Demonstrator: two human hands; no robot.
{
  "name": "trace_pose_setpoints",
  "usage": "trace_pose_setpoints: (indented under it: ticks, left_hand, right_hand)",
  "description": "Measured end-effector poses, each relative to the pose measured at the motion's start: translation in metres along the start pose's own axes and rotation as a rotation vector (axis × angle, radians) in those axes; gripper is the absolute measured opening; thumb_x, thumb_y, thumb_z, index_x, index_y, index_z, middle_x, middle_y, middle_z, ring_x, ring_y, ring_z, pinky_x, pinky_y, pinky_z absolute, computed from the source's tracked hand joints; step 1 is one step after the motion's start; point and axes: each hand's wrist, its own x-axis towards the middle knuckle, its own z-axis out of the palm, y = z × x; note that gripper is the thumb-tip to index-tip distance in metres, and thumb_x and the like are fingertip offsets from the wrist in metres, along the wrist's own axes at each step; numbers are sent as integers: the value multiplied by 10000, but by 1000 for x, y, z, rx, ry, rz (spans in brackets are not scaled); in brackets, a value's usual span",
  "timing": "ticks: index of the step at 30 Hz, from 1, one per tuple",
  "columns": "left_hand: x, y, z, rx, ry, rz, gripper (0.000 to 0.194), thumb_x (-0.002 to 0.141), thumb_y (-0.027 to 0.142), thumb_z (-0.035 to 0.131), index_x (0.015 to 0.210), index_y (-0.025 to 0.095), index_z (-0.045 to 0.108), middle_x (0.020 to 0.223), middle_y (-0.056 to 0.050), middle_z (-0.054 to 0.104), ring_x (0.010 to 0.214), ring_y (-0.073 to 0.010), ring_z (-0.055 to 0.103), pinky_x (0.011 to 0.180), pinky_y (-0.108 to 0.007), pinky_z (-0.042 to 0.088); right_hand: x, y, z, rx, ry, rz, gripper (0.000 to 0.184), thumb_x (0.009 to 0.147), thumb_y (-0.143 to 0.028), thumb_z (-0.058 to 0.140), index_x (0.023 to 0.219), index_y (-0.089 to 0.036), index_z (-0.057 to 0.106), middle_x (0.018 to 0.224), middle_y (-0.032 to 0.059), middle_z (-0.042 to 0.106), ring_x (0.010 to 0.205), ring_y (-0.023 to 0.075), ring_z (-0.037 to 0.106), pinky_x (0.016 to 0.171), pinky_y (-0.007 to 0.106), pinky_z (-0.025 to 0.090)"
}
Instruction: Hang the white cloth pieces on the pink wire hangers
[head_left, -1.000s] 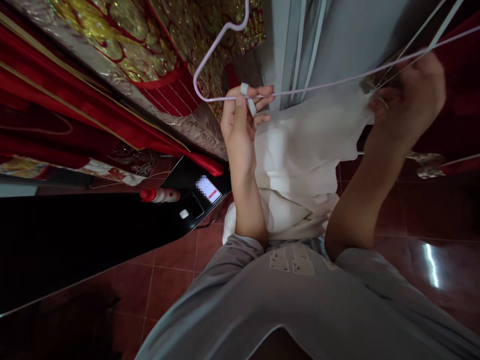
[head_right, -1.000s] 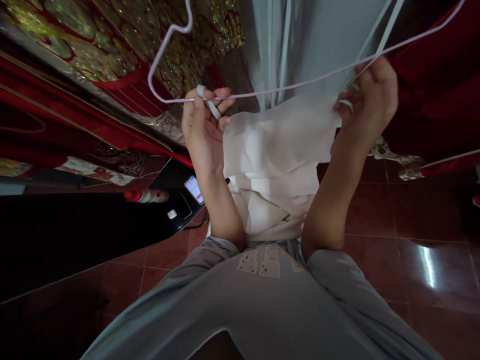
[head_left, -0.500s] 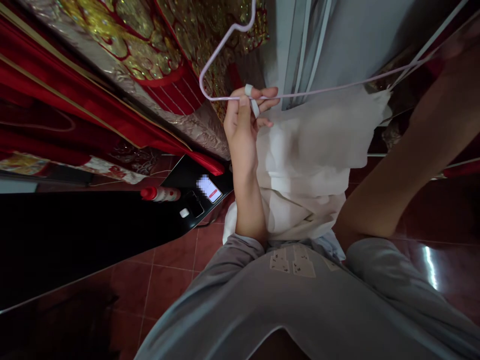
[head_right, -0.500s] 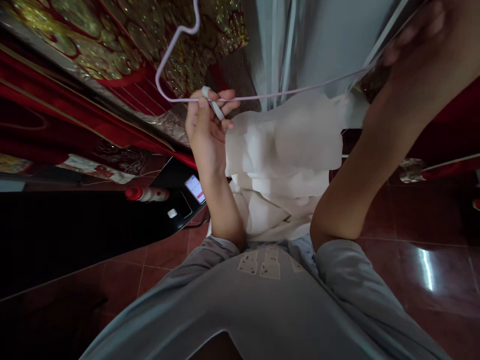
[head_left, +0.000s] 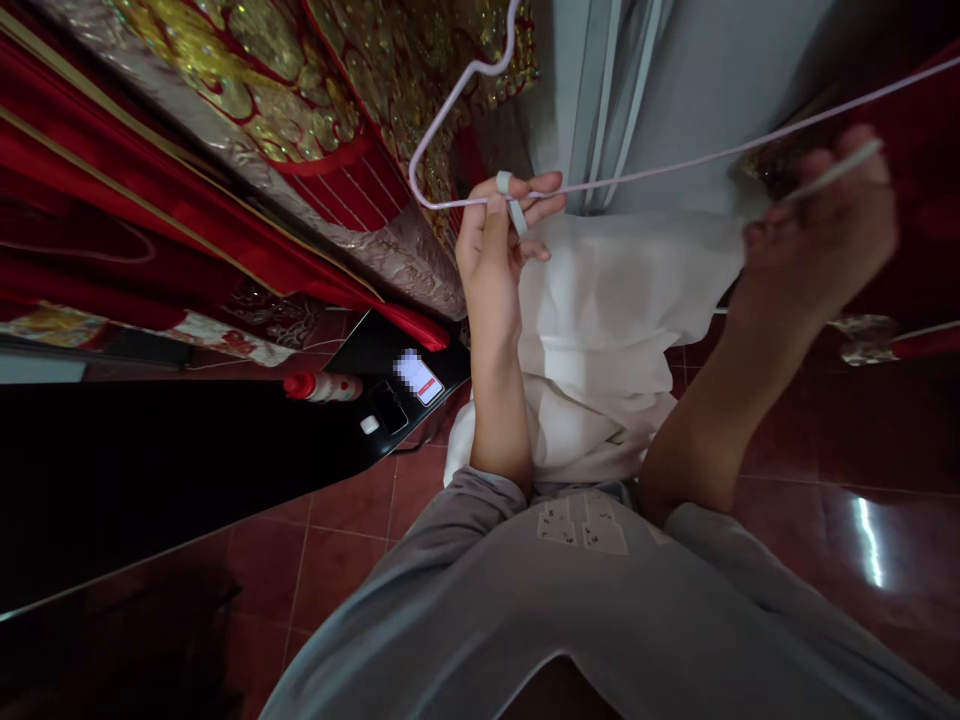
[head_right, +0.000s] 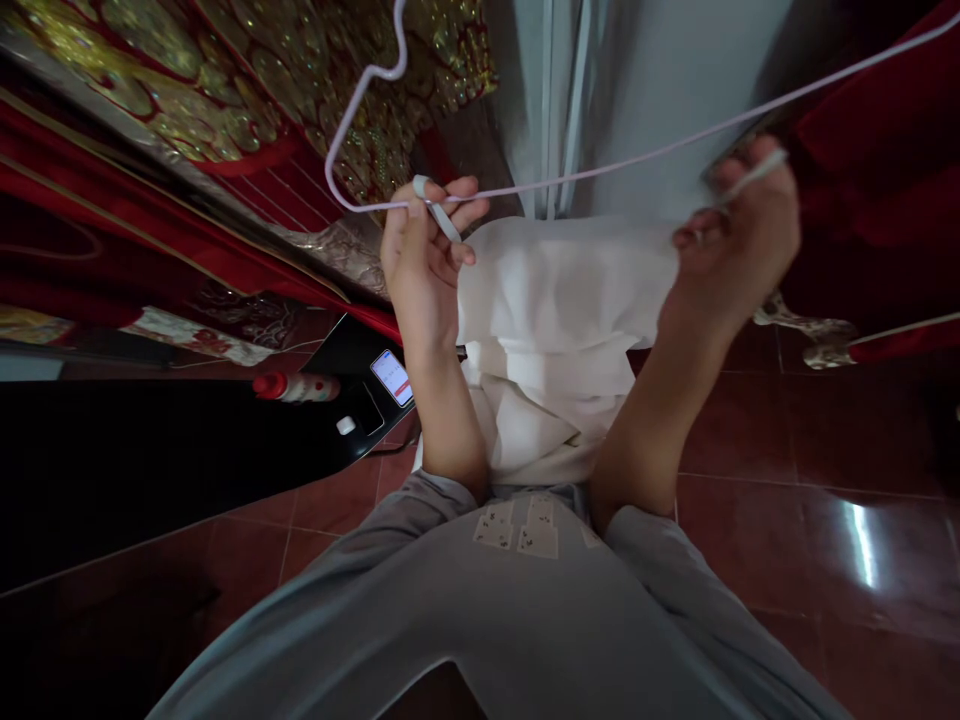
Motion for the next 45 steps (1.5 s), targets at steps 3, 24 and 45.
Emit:
trace_pose_setpoints:
  ticks: [3, 24, 45]
  left_hand:
    - [-1, -2, 0, -26, -6, 18, 324, 1043, 140, 262, 900, 249, 531, 1003, -15, 672, 955, -184, 648, 515, -216, 476]
    - [7, 17, -56, 259, 208, 209, 252, 892, 88, 661, 1077, 258, 642, 1167, 41, 650, 1229, -237, 500, 1067, -417, 416]
    - [42, 29, -16, 329, 196, 122, 215, 909, 187, 651, 736, 213, 526, 632, 19, 489, 997, -221, 582, 887, -347, 449]
  right_hand:
    - [-16, 12, 19, -51, -204, -13, 235, 873, -257, 391, 943, -160, 593, 856, 14, 613, 498, 33, 492, 456, 175, 351]
    - [-22, 26, 28, -31, -338, -113, 246, 852, -431, 463, 843, -195, 398, 882, -9, 593, 452, 34, 251, 473, 227, 159]
    - [-27, 29, 29, -62, -319, -106, 328, 801, -531, 503, 853, -216, 426, 930, -28, 598, 450, 28, 220, 455, 234, 143]
